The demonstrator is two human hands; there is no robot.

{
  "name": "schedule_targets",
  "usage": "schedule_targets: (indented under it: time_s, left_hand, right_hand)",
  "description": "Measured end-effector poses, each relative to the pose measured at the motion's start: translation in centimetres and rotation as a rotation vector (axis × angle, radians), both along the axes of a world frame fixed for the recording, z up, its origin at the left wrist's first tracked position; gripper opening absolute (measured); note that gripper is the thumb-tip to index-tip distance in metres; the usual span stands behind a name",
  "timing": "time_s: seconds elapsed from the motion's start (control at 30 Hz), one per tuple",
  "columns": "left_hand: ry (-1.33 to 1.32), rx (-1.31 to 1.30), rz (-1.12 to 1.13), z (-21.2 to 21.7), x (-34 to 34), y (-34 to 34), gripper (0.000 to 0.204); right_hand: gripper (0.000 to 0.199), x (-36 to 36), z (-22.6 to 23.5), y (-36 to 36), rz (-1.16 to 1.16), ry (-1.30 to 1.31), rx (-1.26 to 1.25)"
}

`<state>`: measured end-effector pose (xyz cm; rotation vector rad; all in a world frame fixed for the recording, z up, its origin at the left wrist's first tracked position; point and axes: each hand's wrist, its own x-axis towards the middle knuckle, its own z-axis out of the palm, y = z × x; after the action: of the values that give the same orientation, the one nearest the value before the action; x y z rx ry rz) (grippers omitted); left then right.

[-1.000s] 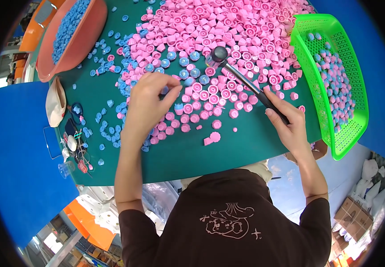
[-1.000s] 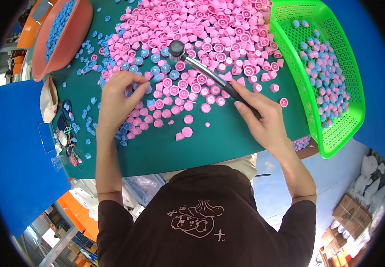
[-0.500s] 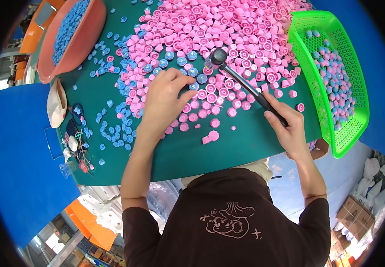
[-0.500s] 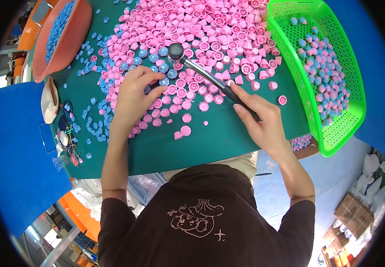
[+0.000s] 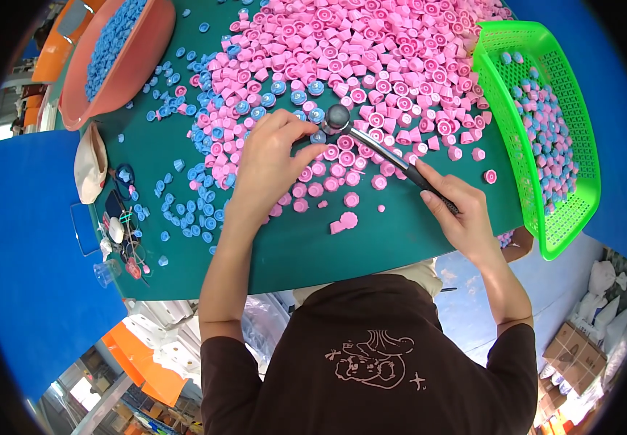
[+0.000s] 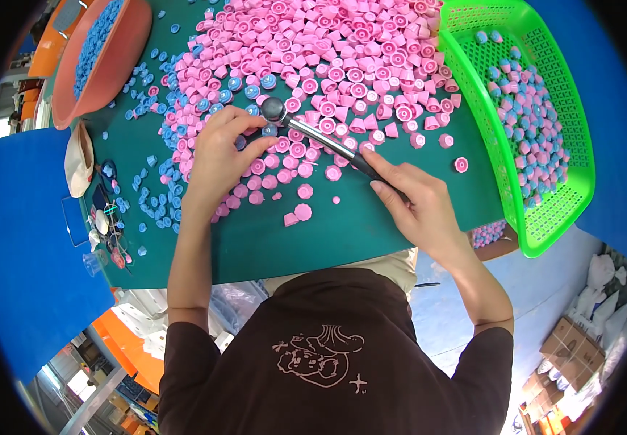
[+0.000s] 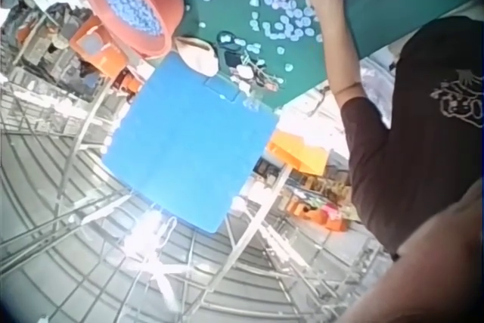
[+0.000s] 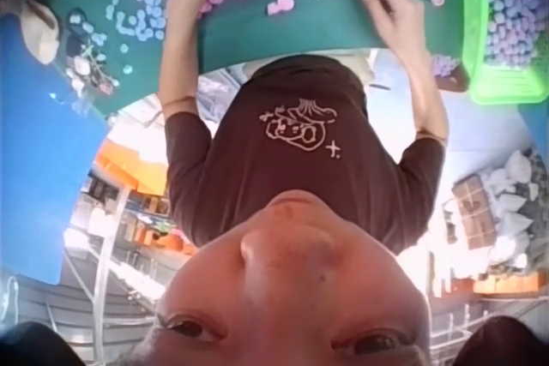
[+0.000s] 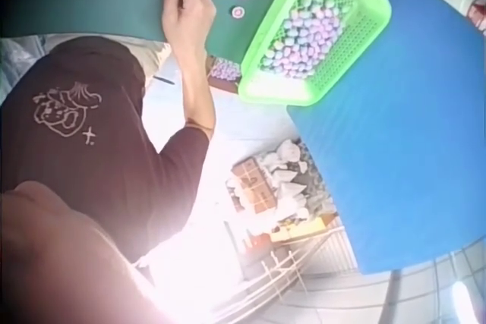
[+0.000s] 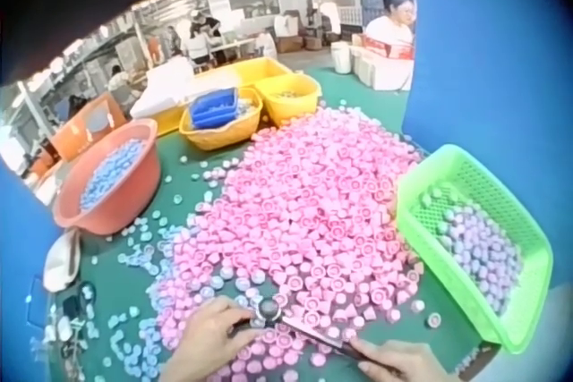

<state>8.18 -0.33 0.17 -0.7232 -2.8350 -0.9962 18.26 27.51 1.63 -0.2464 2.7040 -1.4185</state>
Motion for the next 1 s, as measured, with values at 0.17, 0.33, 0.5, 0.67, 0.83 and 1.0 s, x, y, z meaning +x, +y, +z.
schedule_targets:
  time_s: [0.17,0.33,0.5,0.67,0.83,1.0]
  left_hand:
    - [-0.06,0.005,0.053,1.5,0.2,-1.1,0.027]
    - [0.063,0.083,0.351,3.9,-0.3,-5.5,0.02]
    - [0.135,-0.019,0.587,3.5,-2.0,-13.2,0.017]
    - [0.085,-0.135,0.53,0.3,-6.0,-16.1,0.018]
    - [0.072,-0.144,0.365,0.1,-6.9,-16.5,0.022]
    - [-0.128,-0.133,0.4,0.3,-5.1,-16.2,0.022]
  right_hand:
    - [0.046,-0.1,1.2,-0.8,0.053,0.128,0.034]
    - [0.047,-0.8,0.5,-1.0,0.136,0.145,0.159]
    - [0.043,-1.2,0.4,-0.7,0.005,0.101,0.026]
    - [0.043,-1.8,1.2,-0.6,-0.075,-0.025,-0.006]
    - [0.043,-1.3,0.1,-0.1,-0.06,-0.018,0.008]
    - [0.043,-1.2,-0.2,0.1,-0.073,-0.029,0.025]
